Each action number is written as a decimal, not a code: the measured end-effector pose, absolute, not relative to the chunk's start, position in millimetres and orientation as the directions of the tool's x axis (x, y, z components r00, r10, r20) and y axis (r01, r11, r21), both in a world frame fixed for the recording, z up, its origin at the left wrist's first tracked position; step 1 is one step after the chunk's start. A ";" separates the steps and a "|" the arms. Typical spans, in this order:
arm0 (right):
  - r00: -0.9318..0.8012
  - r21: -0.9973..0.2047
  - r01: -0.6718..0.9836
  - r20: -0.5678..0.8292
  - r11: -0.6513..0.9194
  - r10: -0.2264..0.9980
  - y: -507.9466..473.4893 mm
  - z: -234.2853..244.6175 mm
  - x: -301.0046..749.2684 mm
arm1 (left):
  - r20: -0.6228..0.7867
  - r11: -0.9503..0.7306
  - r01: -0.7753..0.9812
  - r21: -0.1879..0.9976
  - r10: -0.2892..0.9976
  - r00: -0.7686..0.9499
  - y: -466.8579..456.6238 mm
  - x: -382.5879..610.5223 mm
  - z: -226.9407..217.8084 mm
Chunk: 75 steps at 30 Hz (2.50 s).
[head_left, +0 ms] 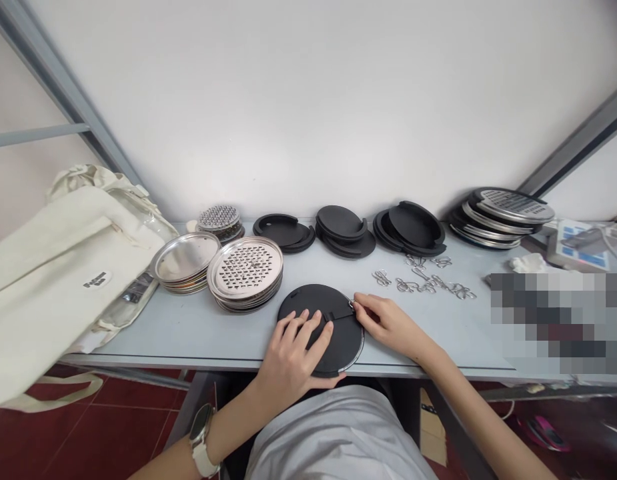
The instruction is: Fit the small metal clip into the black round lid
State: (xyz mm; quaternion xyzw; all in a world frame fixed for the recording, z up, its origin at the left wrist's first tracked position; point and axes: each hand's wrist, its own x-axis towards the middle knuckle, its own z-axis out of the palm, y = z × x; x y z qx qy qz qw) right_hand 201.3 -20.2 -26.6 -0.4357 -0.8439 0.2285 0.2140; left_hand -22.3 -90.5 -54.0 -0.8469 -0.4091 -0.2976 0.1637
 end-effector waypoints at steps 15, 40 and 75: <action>-0.510 -0.480 0.706 0.165 0.521 0.844 -21.6 -29.8 200.4 | 0.660 -0.611 0.791 -0.040 0.578 0.480 -89.9 -21.5 -54.2; -0.507 -0.432 0.720 0.205 0.542 0.837 -21.6 -31.9 200.0 | 0.673 -0.622 0.782 -0.033 0.565 0.477 -88.8 -22.1 -57.3; -0.492 -0.536 0.664 0.212 0.521 0.845 -23.2 -28.6 199.0 | 0.655 -0.619 0.785 0.026 0.604 0.454 -90.7 -22.0 -54.1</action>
